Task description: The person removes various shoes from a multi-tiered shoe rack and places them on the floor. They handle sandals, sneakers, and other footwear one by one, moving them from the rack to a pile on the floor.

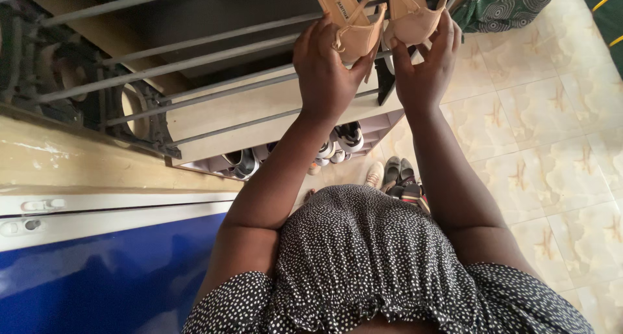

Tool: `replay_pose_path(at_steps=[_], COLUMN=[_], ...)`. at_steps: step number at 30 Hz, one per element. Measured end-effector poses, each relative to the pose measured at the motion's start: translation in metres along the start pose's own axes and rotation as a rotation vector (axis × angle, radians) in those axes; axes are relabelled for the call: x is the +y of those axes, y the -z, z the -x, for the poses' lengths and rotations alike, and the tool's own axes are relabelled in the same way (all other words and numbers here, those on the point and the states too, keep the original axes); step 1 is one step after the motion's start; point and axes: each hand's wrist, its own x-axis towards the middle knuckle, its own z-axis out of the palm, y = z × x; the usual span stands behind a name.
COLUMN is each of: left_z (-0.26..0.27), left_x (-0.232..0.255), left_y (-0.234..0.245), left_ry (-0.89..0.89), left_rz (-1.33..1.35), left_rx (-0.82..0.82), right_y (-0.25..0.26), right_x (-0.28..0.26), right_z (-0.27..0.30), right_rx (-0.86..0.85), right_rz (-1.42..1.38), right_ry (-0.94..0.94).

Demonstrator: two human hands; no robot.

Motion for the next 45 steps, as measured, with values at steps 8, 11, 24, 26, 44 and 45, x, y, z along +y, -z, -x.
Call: replay_pose_path(at_steps=[8, 11, 24, 26, 44, 45], left_z=[-0.002, 0.001, 0.06, 0.072, 0.175, 0.18], left_x=[0.001, 0.001, 0.011, 0.016, 0.088, 0.09], left_y=[0.008, 0.008, 0.026, 0.031, 0.048, 0.05], left_ry=[0.056, 0.082, 0.094, 0.087, 0.142, 0.137], left_rz=[0.077, 0.065, 0.08, 0.093, -0.107, -0.108], left_rx=[-0.056, -0.089, -0.231, -0.262, -0.626, -0.625], right_y=[0.003, 0.005, 0.038, 0.046, 0.099, 0.102], right_x=[-0.004, -0.004, -0.024, -0.029, -0.039, -0.04], right_z=[0.001, 0.002, 0.037, 0.048, 0.145, 0.149], right_rx=[-0.023, -0.021, -0.128, -0.187, -0.624, -0.644], right_rz=[-0.053, -0.01, 0.242, 0.32, 0.63, 0.637], right_ry=[0.014, 0.02, 0.044, 0.055, 0.011, 0.01])
